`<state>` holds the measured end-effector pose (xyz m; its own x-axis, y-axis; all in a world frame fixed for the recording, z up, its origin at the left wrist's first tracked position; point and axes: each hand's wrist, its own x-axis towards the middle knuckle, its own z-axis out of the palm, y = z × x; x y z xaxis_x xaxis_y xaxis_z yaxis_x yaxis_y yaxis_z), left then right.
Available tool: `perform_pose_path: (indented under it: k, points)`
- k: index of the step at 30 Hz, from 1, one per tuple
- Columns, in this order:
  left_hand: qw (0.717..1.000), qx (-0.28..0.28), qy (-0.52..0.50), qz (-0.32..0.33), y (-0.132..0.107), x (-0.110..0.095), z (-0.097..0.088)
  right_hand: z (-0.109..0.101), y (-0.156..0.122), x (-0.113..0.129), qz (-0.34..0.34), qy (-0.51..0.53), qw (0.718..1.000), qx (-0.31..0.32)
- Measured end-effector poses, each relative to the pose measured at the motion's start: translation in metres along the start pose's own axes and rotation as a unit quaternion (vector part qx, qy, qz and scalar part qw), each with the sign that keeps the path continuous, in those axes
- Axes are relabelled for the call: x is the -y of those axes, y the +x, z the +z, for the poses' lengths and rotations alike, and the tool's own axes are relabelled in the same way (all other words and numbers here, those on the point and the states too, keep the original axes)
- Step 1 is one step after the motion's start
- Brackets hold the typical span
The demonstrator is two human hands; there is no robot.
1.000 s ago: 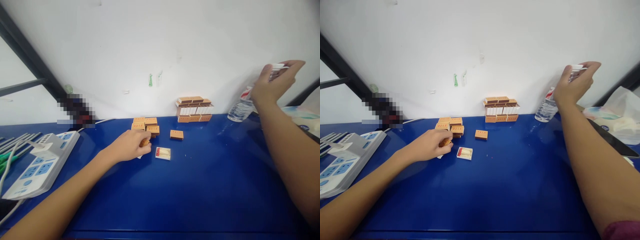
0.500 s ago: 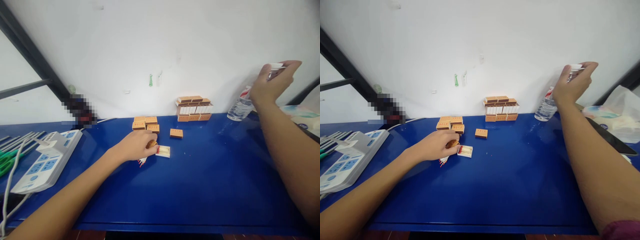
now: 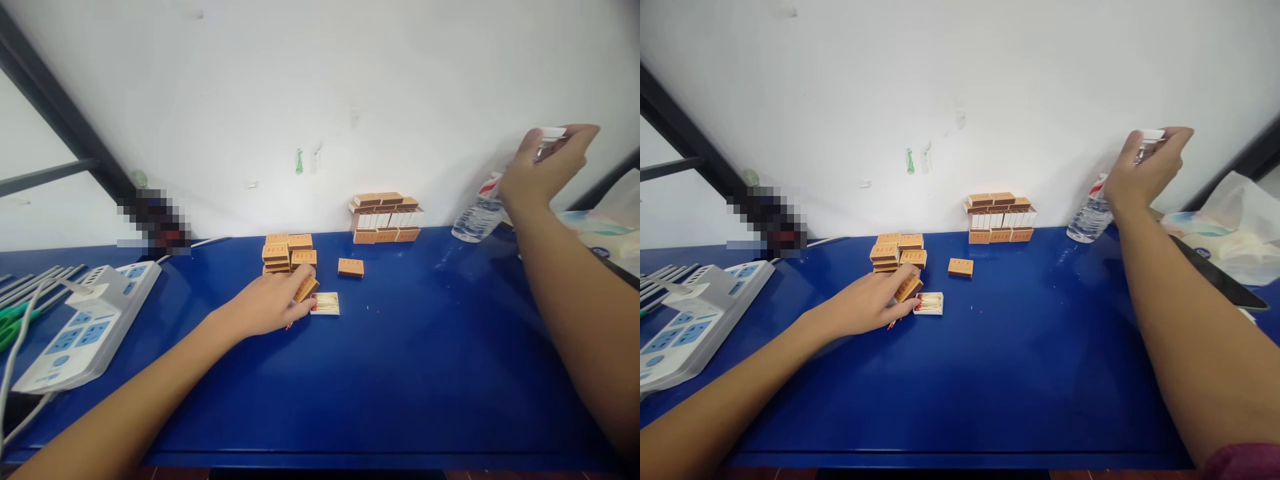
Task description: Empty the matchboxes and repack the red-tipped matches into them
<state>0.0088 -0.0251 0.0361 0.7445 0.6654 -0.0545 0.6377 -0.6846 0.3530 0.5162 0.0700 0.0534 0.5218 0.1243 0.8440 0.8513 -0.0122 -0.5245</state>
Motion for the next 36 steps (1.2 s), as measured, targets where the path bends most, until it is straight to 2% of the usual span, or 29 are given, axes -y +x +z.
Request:
perform_pose_path:
  k: [7,20,27,36]
  points:
    - [0.998,-0.028,0.023,-0.042,0.0,0.004,0.008,-0.002,0.0,0.004,0.018,-0.014,1.0,0.003]
    - [0.998,0.034,-0.006,-0.049,0.006,0.0,-0.008,-0.004,-0.001,0.003,0.015,-0.004,1.0,0.005]
    - [0.995,0.064,-0.044,-0.06,0.011,0.004,-0.014,0.0,0.002,-0.007,0.026,0.002,1.0,-0.01]
    - [0.997,0.045,-0.045,-0.049,0.008,0.005,-0.01,0.002,0.002,-0.006,0.029,-0.007,0.999,-0.011]
